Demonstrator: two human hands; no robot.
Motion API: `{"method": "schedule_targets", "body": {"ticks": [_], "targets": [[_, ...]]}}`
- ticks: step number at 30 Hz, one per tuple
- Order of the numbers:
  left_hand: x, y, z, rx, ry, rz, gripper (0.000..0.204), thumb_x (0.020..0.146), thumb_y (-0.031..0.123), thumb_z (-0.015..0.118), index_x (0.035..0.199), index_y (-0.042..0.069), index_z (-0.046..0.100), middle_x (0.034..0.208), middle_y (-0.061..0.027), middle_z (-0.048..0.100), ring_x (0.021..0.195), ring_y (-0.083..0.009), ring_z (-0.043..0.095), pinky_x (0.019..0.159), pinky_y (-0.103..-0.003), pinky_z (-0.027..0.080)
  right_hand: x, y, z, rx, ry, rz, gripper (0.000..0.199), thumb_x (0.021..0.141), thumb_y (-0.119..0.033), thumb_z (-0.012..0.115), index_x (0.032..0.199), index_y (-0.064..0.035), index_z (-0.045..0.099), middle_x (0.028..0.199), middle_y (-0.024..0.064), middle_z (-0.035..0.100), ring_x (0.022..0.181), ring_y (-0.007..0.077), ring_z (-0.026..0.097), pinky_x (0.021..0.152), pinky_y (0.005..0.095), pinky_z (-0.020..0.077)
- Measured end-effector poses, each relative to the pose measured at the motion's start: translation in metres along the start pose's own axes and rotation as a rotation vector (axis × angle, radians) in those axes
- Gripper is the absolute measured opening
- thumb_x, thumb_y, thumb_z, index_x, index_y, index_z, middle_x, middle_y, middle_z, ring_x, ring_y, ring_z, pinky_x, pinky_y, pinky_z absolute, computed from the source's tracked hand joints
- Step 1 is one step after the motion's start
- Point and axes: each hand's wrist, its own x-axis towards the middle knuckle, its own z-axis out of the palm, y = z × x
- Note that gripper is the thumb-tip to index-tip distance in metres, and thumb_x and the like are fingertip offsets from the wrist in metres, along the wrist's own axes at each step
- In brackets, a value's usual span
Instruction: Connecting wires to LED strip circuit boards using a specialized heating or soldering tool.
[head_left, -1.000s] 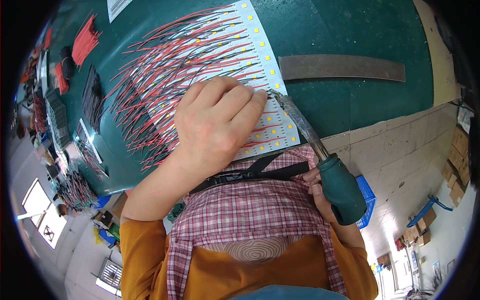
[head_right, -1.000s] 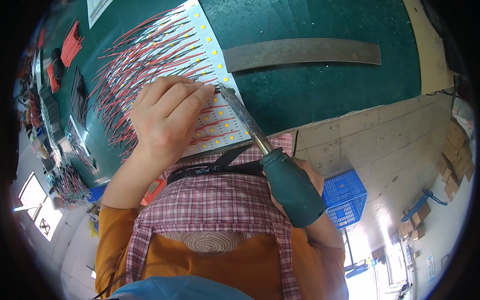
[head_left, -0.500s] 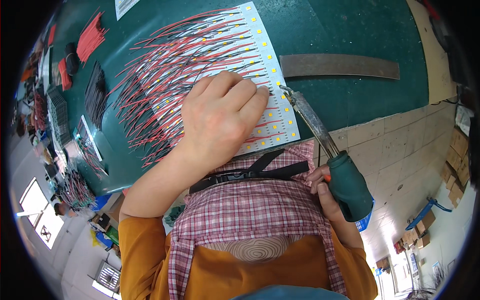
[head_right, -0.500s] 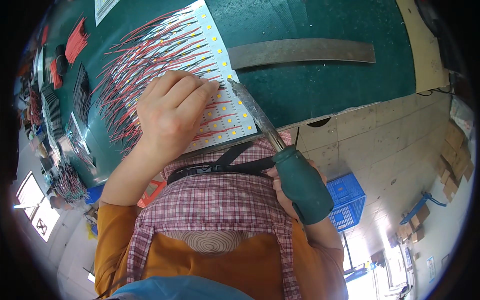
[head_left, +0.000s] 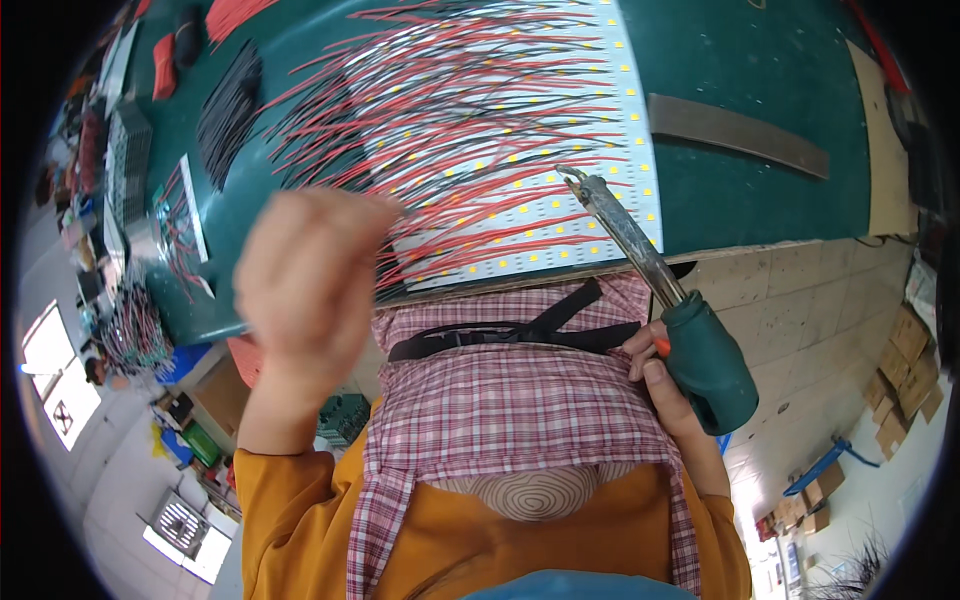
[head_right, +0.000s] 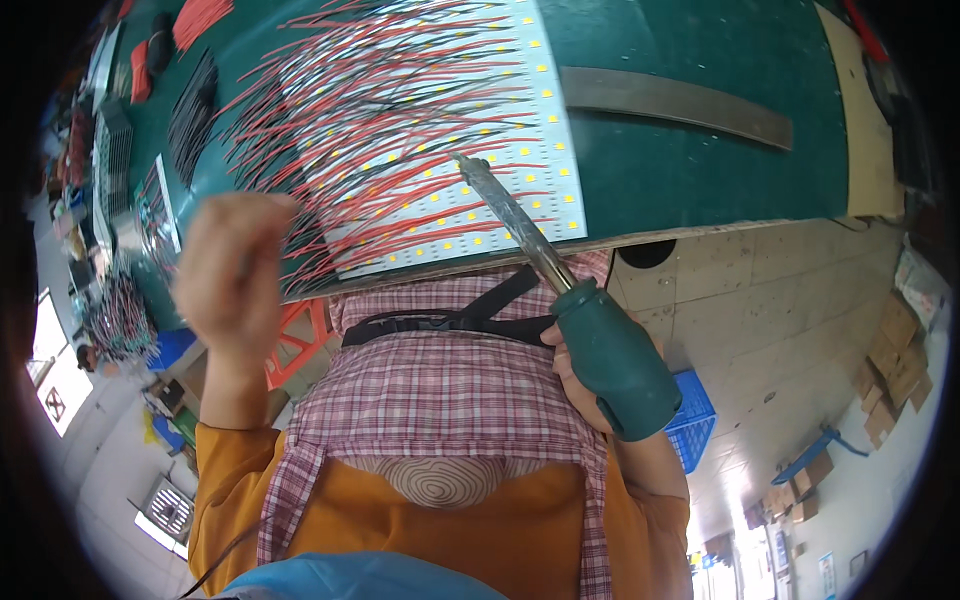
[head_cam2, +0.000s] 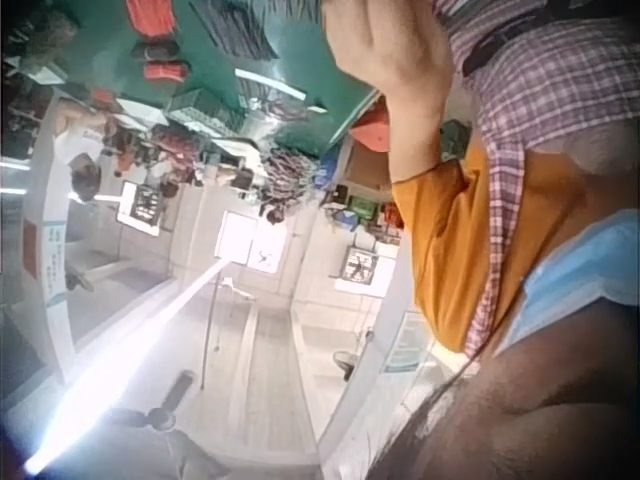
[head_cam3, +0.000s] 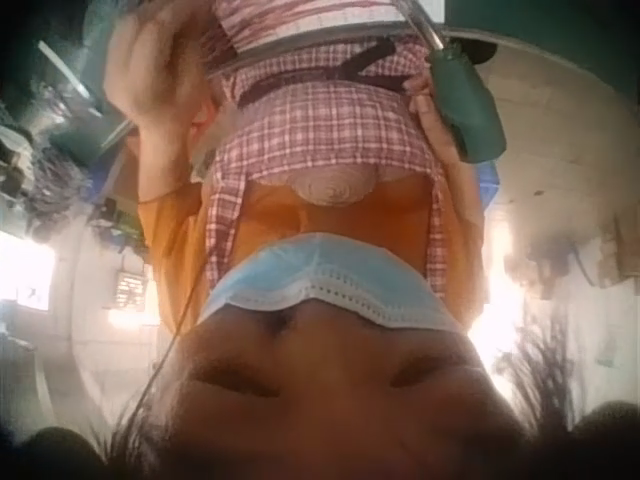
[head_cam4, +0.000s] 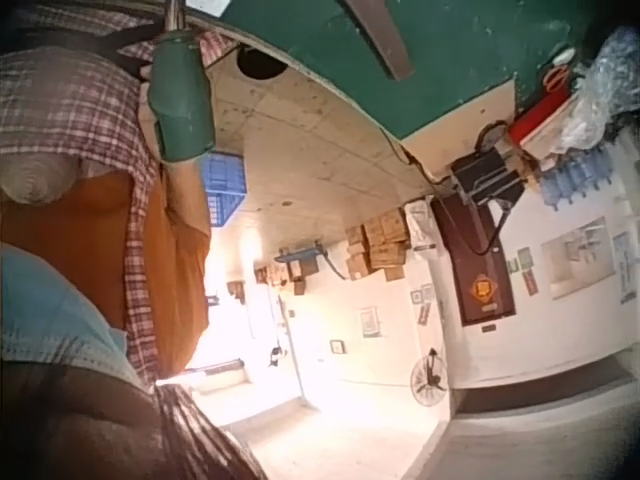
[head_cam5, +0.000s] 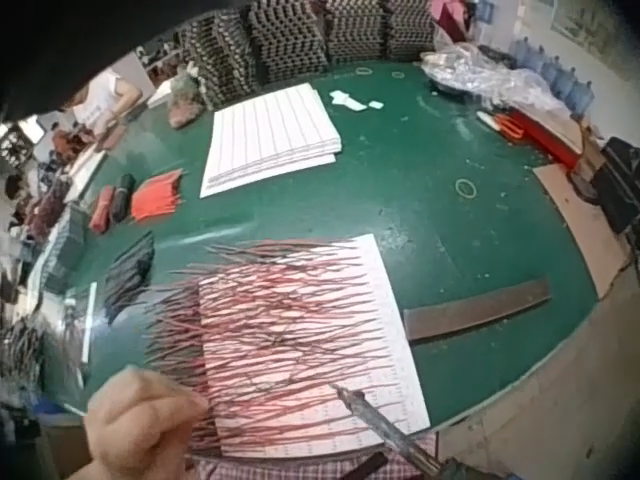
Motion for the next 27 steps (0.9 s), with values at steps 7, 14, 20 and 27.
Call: {"method": "schedule_targets", "body": {"ticks": [7,14,20,27], "targets": [[-0.033,0.004,0.045,-0.032,-0.017,0.089,0.024,0.068,0.001,0.067,0.093,0.002,0.067,0.097,-0.0089,0.068,0.082,-0.0259,0.065,0.065,-0.036,0.052,0.048,-0.03,0.031,0.024,-0.063,-0.12,0.039,0.091,-0.022,0.066,0.119,0.0014,0.052,0.094,0.0163,0.065,0.064,0.0145,0.058,0.06,0.0283,0.05],[-0.024,0.014,0.063,-0.018,-0.09,0.023,0.025,0.069,-0.002,0.07,0.094,0.003,0.067,0.121,-0.01,0.067,0.1,-0.0298,0.064,0.082,-0.04,0.053,0.081,-0.047,0.036,0.118,-0.085,-0.266,0.043,0.089,-0.02,0.066,0.122,0.0043,0.054,0.108,0.0218,0.065,0.084,0.023,0.068,0.075,0.0364,0.058],[-0.031,0.012,0.068,0.122,-0.1,0.084,0.023,0.075,0.008,0.065,0.097,0.004,0.066,0.118,-0.0095,0.067,0.105,-0.0278,0.064,0.085,-0.041,0.05,0.124,-0.054,0.056,0.131,-0.245,-0.314,0.044,0.09,-0.024,0.061,0.128,-0.0012,0.054,0.134,0.0248,0.051,0.129,0.0334,0.052,0.097,0.0544,0.0546],[-0.035,0.01,0.075,0.104,-0.059,0.127,0.02,0.075,0.014,0.063,0.092,0.004,0.063,0.115,-0.0112,0.064,0.107,-0.0258,0.062,0.082,-0.038,0.05,0.147,-0.07,0.069,-0.067,-0.254,-0.183,0.041,0.09,-0.022,0.061,0.122,0.0035,0.057,0.137,0.0253,0.052,0.132,0.036,0.051,0.097,0.054,0.0551]]}}
